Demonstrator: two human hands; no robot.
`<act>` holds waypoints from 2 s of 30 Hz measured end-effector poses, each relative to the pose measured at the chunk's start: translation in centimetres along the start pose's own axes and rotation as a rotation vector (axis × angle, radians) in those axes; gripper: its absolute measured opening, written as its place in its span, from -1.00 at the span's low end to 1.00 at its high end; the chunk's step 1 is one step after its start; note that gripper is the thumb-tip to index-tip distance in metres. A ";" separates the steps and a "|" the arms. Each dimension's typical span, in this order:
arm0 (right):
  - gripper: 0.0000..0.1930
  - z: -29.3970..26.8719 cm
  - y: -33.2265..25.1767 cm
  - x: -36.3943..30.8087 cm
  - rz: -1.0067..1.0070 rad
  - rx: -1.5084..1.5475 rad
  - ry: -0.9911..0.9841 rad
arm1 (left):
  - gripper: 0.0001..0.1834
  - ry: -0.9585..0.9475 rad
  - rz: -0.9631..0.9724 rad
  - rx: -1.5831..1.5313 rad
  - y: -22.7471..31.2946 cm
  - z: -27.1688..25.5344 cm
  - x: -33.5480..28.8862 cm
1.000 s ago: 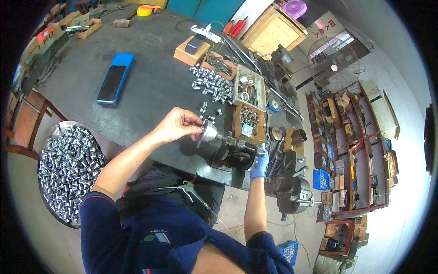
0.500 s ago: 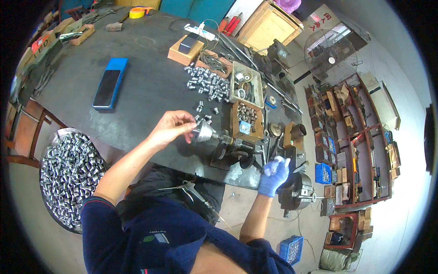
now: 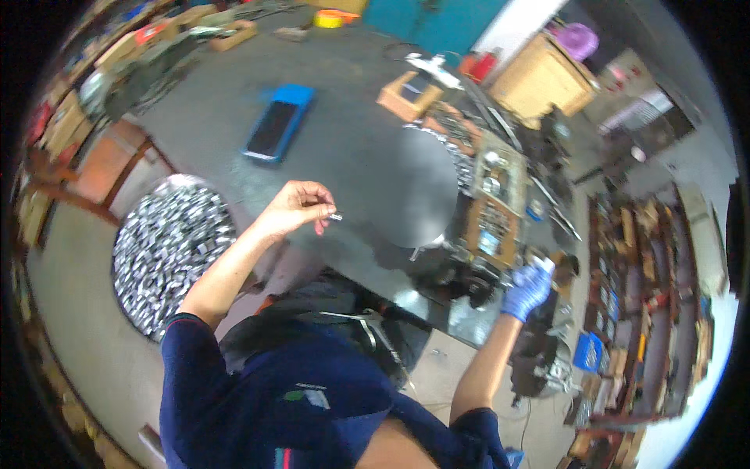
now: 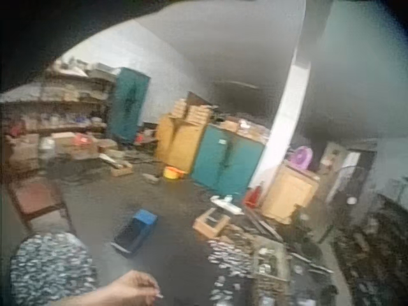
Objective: The person picks up metal bolts and small components from a table and a storage shelf, then fits a bolt into a larger metal assembly held in a vice.
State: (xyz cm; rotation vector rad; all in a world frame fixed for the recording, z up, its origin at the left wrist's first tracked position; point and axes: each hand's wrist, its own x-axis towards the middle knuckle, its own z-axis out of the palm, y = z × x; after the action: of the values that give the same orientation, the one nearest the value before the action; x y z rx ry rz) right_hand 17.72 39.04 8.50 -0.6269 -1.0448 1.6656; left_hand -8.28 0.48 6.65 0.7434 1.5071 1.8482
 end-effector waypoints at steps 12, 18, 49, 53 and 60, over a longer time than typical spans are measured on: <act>-0.58 -7.7 0.4 -9.2 0.027 0.080 -0.109 | -0.76 0.741 -0.461 1.755 2.7 -16.1 -21.2; -0.77 -3.7 5.5 -6.3 0.082 0.042 0.196 | -0.73 0.479 -0.016 1.221 3.2 -7.1 -7.7; -0.67 -6.5 5.4 -7.9 0.172 0.233 0.154 | -0.76 -0.131 -0.091 0.095 -4.8 8.0 8.9; -0.67 -7.8 5.6 -7.5 0.170 0.197 -0.020 | -0.79 -0.213 -0.058 -0.101 -0.4 8.1 5.4; -0.64 -8.5 5.8 -7.2 0.184 0.272 -0.068 | -0.84 -0.329 0.042 -0.143 -0.8 9.5 6.2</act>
State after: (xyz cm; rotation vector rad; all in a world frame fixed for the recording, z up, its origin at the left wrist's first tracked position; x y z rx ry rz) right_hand 24.20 34.52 -1.31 -0.5014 -0.8064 1.9603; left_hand -5.01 11.30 7.79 0.9623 1.1474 1.7416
